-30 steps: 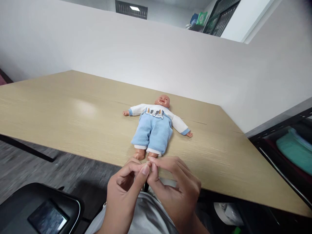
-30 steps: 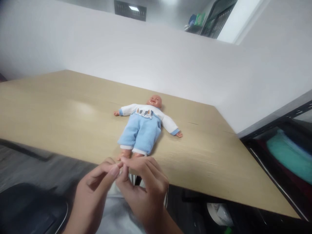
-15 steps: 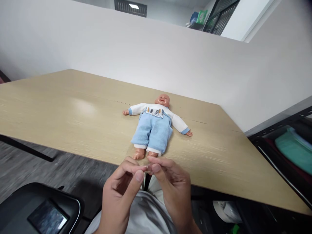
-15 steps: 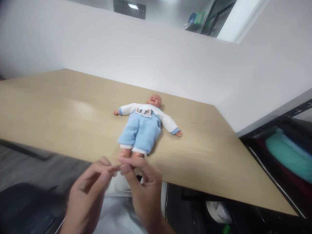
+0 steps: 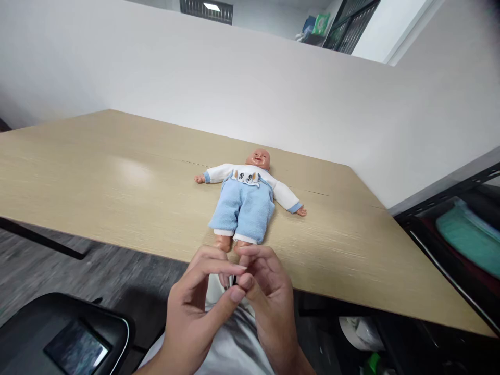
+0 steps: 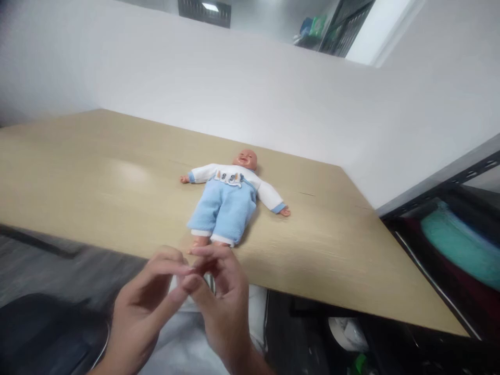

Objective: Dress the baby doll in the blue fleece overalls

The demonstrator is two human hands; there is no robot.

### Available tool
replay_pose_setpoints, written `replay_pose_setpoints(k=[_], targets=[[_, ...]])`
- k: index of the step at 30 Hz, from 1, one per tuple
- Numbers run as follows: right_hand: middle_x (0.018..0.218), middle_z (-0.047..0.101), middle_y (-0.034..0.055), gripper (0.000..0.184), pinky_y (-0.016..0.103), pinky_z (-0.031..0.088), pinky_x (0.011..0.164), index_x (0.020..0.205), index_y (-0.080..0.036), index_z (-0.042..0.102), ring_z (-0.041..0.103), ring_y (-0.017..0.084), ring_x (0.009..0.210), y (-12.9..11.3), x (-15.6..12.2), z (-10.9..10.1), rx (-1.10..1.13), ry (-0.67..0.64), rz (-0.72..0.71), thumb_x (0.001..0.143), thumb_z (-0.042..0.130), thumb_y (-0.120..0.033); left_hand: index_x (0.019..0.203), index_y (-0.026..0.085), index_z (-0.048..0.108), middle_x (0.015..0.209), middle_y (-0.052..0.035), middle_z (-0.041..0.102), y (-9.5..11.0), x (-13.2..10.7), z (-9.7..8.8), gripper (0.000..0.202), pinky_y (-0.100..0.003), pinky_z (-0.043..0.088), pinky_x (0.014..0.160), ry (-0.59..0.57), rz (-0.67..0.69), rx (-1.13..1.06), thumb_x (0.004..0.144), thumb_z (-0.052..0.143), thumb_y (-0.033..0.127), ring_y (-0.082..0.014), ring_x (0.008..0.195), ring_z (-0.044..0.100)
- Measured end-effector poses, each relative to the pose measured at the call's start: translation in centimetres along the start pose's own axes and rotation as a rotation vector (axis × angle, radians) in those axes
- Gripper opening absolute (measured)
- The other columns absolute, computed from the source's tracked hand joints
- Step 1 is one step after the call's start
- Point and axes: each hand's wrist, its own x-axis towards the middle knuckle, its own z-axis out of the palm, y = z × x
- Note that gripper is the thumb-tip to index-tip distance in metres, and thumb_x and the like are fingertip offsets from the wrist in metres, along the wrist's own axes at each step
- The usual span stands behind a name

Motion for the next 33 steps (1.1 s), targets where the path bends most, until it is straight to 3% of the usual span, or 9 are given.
replay_pose_setpoints(k=[3, 10, 14, 17, 20, 23, 27, 30, 33], targets=[[0.095, 0.065, -0.0021, 0.041, 0.022, 0.057, 0.080, 0.123, -0.032, 0.076, 0.062, 0.011, 0.081, 0.3, 0.0, -0.2, 0.145, -0.041, 0.113, 0.088, 0.090, -0.048, 0.108, 0.029, 0.079, 0.096, -0.0008, 0.064, -0.2, -0.2, -0.3, 0.021, -0.026, 0.055, 0.089, -0.021, 0.036, 0.018, 0.093, 0.082, 0.015, -0.0157, 0.094, 0.065], [0.105, 0.071, 0.0017, 0.061, 0.025, 0.057, 0.084, 0.133, -0.036, 0.075, 0.066, 0.016, 0.092, 0.5, 0.2, -0.5, 0.025, -0.039, -0.063, 0.078, 0.098, -0.047, 0.109, 0.026, 0.078, 0.098, -0.0032, 0.064, -0.2, -0.6, -1.1, 0.022, -0.026, 0.057, 0.083, -0.061, 0.120, 0.024, 0.091, 0.084, 0.016, -0.0169, 0.093, 0.065], [0.104, 0.073, 0.0026, 0.073, 0.026, 0.057, 0.077, 0.136, -0.035, 0.073, 0.063, 0.016, 0.083, 1.3, 0.7, -0.6, 0.055, -0.084, -0.134, 0.071, 0.098, -0.058, 0.099, 0.026, 0.081, 0.087, -0.0028, 0.061, 0.3, -0.4, -1.3, 0.006, -0.028, 0.058, 0.077, -0.101, 0.210, -0.012, 0.094, 0.084, 0.028, -0.0172, 0.085, 0.065], [0.107, 0.072, 0.0038, 0.087, 0.028, 0.058, 0.077, 0.141, -0.035, 0.070, 0.062, 0.017, 0.083, 2.0, 1.0, -0.8, 0.062, -0.129, -0.158, 0.065, 0.099, -0.065, 0.090, 0.026, 0.079, 0.079, -0.0022, 0.059, 0.5, -0.4, -1.4, 0.018, -0.033, 0.057, 0.078, -0.124, 0.253, -0.057, 0.094, 0.084, 0.043, -0.0180, 0.080, 0.066], [0.108, 0.071, 0.0045, 0.100, 0.031, 0.060, 0.081, 0.147, -0.033, 0.065, 0.065, 0.020, 0.088, 2.4, 1.1, -1.3, 0.013, -0.174, -0.152, 0.059, 0.101, -0.064, 0.088, 0.027, 0.073, 0.076, -0.0011, 0.058, 0.8, -0.5, -1.6, 0.024, -0.034, 0.054, 0.075, -0.190, 0.177, -0.127, 0.095, 0.081, 0.049, -0.0168, 0.073, 0.063], [0.111, 0.071, 0.0044, 0.103, 0.033, 0.060, 0.088, 0.148, -0.033, 0.063, 0.068, 0.021, 0.093, 2.3, 1.0, -2.0, -0.030, -0.218, -0.142, 0.057, 0.103, -0.062, 0.088, 0.027, 0.066, 0.079, -0.0005, 0.056, 1.0, -0.7, -1.9, 0.022, -0.031, 0.050, 0.069, -0.280, 0.016, -0.196, 0.100, 0.075, 0.043, -0.0154, 0.071, 0.058], [0.116, 0.070, 0.0041, 0.097, 0.033, 0.057, 0.098, 0.146, -0.033, 0.064, 0.067, 0.021, 0.101, 1.6, 0.8, -2.5, -0.093, -0.240, -0.119, 0.060, 0.103, -0.060, 0.086, 0.024, 0.060, 0.079, -0.0009, 0.052, 0.3, -1.3, -2.2, 0.030, -0.029, 0.045, 0.069, -0.274, -0.109, -0.295, 0.100, 0.073, 0.047, -0.0165, 0.075, 0.052], [0.104, 0.070, 0.0015, 0.062, 0.036, 0.052, 0.108, 0.136, -0.031, 0.069, 0.065, 0.018, 0.093, 1.1, 0.4, -2.4, -0.104, -0.184, -0.109, 0.085, 0.090, -0.059, 0.081, 0.023, 0.059, 0.078, 0.0000, 0.051, -0.8, -1.4, -2.4, 0.036, -0.028, 0.042, 0.069, -0.176, -0.169, -0.370, 0.096, 0.079, 0.048, -0.0163, 0.076, 0.051], [0.090, 0.068, -0.0032, 0.025, 0.036, 0.048, 0.111, 0.127, -0.033, 0.071, 0.063, 0.014, 0.081, 0.9, 0.2, -2.1, -0.156, -0.109, -0.084, 0.102, 0.075, -0.035, 0.075, 0.022, 0.062, 0.075, 0.0012, 0.052, -1.8, -1.2, -2.4, 0.037, -0.026, 0.044, 0.072, -0.018, -0.258, -0.413, 0.090, 0.086, 0.045, -0.0152, 0.077, 0.052]])
